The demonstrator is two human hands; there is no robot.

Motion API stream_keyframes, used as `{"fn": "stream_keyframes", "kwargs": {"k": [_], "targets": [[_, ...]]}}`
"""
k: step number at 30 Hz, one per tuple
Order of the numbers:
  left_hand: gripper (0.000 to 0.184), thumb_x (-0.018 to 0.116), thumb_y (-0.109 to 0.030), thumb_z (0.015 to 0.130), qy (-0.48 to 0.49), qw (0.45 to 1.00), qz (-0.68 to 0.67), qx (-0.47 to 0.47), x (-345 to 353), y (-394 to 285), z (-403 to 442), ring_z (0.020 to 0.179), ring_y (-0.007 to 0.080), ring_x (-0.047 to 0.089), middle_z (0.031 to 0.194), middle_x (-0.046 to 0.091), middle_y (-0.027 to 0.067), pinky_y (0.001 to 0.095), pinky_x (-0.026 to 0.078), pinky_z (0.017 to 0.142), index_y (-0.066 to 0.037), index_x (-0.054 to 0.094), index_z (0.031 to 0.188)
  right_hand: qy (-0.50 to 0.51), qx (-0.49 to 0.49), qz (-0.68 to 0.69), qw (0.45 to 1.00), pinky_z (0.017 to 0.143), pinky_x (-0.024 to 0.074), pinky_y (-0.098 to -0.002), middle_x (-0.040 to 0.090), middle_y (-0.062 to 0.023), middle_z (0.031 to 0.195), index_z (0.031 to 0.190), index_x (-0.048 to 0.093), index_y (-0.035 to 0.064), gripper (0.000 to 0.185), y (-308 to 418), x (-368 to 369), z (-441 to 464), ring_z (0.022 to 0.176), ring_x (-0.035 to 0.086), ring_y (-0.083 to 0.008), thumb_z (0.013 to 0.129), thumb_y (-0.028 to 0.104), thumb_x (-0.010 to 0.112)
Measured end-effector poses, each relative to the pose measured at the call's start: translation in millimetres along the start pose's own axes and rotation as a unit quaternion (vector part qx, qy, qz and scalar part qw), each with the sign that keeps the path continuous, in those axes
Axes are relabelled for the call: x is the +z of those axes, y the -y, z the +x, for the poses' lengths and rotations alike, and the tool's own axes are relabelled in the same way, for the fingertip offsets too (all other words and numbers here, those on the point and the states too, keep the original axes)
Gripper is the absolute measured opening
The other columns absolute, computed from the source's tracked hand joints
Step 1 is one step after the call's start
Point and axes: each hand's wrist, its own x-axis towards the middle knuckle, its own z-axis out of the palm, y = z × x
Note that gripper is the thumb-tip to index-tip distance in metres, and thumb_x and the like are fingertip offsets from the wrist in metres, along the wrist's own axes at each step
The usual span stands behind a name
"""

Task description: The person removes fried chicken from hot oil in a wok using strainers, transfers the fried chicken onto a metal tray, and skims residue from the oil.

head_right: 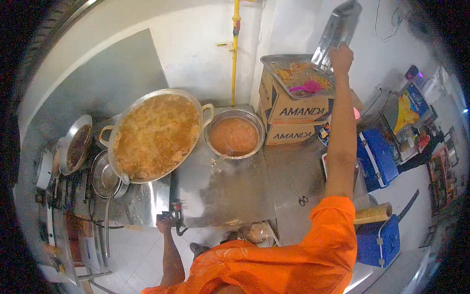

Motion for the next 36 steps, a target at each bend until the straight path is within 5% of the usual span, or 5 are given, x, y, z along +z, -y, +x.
{"fn": "stream_keyframes", "kwargs": {"k": [24,28,30,32,36], "targets": [[0.022,0.069,-0.029,0.071,-0.004,0.990,0.126,-0.061,-3.3,-16.3,-2.4,0.065,0.0326,0.064,0.072,0.065,0.0107,0.0456,0.050,0.057,-0.013,0.056,0.081,-0.325,0.144,0.020,0.934,0.055,0.0431,-0.0499,0.063,-0.0174,0.066,0.072,0.063,0.0015,0.037,-56.4,16.1,-48.1,0.057,0.058,-0.0390,0.072,0.038,0.069],[0.022,0.068,-0.030,0.073,0.012,0.976,0.201,-0.077,-2.6,-18.7,0.7,0.073,0.0335,0.065,0.079,0.066,0.0102,0.0458,0.051,0.061,-0.013,0.058,0.083,-0.232,0.299,0.042,0.925,0.053,0.0471,-0.0460,0.066,-0.0130,0.068,0.070,0.066,0.0029,0.048,-167.4,0.2,-106.3,0.061,0.064,-0.0329,0.072,0.050,0.075],[0.024,0.068,-0.032,0.073,0.002,0.976,0.212,-0.051,1.0,1.3,0.5,0.078,0.0332,0.065,0.083,0.066,0.0107,0.0459,0.051,0.064,-0.013,0.059,0.084,0.003,0.100,-0.314,0.944,0.065,0.0509,-0.0472,0.070,-0.0157,0.091,0.094,0.069,0.0038,0.030,-169.7,-65.3,-174.1,0.077,0.066,-0.0305,0.077,0.028,0.070],[0.026,0.069,-0.033,0.073,0.016,0.970,0.230,-0.074,-0.3,-4.3,3.9,0.080,0.0340,0.065,0.084,0.066,0.0117,0.0463,0.051,0.065,-0.013,0.060,0.086,-0.060,0.118,-0.094,0.987,0.068,0.0512,-0.0469,0.069,-0.0191,0.093,0.097,0.068,0.0037,0.026,-190.5,-98.8,-250.3,0.080,0.066,-0.0342,0.082,0.023,0.062],[0.024,0.069,-0.029,0.074,0.055,0.965,0.223,-0.128,-5.8,-15.9,9.2,0.080,0.0366,0.064,0.084,0.065,0.0140,0.0483,0.049,0.064,-0.011,0.057,0.084,-0.121,0.511,0.371,0.766,0.085,0.0478,-0.0388,0.063,-0.0136,0.106,0.108,0.063,-0.0052,0.036,-39.2,-233.4,-375.1,0.093,0.059,-0.0249,0.085,0.021,0.057]]}}
